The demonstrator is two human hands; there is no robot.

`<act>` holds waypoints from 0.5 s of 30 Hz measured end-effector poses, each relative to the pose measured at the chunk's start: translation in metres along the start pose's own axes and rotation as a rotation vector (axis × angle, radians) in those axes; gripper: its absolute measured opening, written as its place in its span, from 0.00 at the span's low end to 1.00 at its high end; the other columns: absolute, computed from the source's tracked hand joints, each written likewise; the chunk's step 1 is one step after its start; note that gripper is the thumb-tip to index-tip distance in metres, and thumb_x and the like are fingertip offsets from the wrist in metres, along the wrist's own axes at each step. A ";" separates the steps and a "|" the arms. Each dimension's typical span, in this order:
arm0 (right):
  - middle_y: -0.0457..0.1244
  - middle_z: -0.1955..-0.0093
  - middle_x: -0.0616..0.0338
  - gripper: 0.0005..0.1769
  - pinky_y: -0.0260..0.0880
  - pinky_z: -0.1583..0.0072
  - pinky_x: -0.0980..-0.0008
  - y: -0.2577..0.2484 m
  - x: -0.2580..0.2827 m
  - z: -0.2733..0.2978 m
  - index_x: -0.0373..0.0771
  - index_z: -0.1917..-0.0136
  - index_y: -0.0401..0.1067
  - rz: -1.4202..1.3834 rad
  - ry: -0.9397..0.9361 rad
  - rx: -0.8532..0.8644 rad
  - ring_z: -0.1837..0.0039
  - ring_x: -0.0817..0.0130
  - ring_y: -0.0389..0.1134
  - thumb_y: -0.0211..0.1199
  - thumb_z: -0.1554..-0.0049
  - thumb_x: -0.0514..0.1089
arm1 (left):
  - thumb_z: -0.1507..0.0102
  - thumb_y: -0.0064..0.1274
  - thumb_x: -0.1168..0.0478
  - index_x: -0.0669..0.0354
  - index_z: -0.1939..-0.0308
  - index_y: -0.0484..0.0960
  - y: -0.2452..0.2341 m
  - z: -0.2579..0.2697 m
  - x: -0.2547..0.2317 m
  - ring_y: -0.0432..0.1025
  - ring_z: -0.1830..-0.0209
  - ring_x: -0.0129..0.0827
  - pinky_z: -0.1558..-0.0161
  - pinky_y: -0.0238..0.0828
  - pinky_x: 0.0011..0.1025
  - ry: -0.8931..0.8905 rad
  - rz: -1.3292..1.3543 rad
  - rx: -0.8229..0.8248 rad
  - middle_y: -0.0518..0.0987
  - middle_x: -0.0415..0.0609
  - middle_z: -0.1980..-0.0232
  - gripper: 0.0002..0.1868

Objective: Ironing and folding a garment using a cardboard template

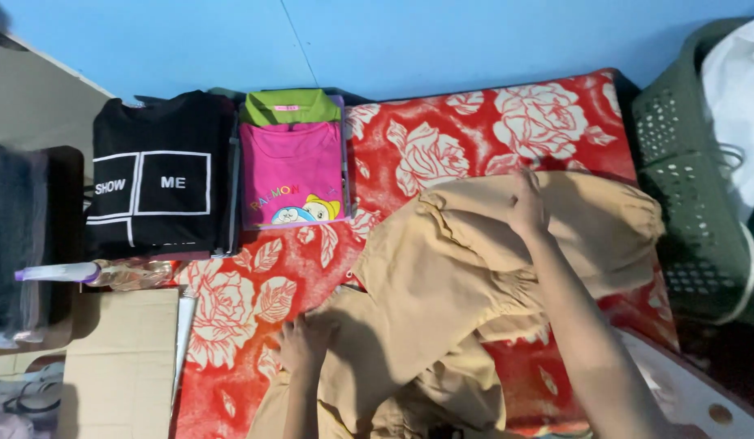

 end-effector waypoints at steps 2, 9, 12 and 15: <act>0.48 0.18 0.55 0.48 0.61 0.31 0.46 0.021 0.009 -0.029 0.55 0.24 0.55 0.042 -0.067 0.111 0.21 0.39 0.45 0.53 0.54 0.25 | 0.52 0.62 0.25 0.43 0.44 0.78 0.003 0.012 0.034 0.72 0.45 0.51 0.47 0.68 0.60 -0.043 0.026 -0.005 0.77 0.50 0.45 0.41; 0.64 0.59 0.56 0.11 0.66 0.62 0.71 0.024 -0.012 -0.026 0.35 0.50 0.71 -0.472 0.179 0.166 0.64 0.67 0.64 0.60 0.46 0.27 | 0.47 0.60 0.35 0.36 0.53 0.87 -0.011 0.039 0.126 0.81 0.62 0.35 0.57 0.76 0.34 -0.033 0.176 0.281 0.88 0.37 0.64 0.24; 0.63 0.53 0.53 0.17 0.70 0.57 0.70 -0.040 -0.030 -0.008 0.32 0.46 0.70 -0.642 0.143 -0.210 0.60 0.66 0.64 0.56 0.48 0.22 | 0.43 0.57 0.41 0.41 0.57 0.88 -0.044 0.069 0.117 0.79 0.74 0.32 0.68 0.75 0.31 -0.002 0.370 0.158 0.87 0.40 0.72 0.17; 0.58 0.54 0.53 0.06 0.65 0.48 0.62 -0.116 -0.106 0.007 0.33 0.53 0.61 -0.513 -0.065 -0.742 0.54 0.62 0.57 0.52 0.43 0.27 | 0.40 0.55 0.47 0.52 0.63 0.90 -0.109 0.111 0.074 0.77 0.81 0.30 0.75 0.73 0.27 0.047 0.661 0.103 0.87 0.46 0.78 0.16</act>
Point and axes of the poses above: each hand's wrist, its own z-axis away from the middle knuckle, its own y-axis out of the palm, x = y × z, the point moved 2 cm from there along -z, towards the middle knuckle
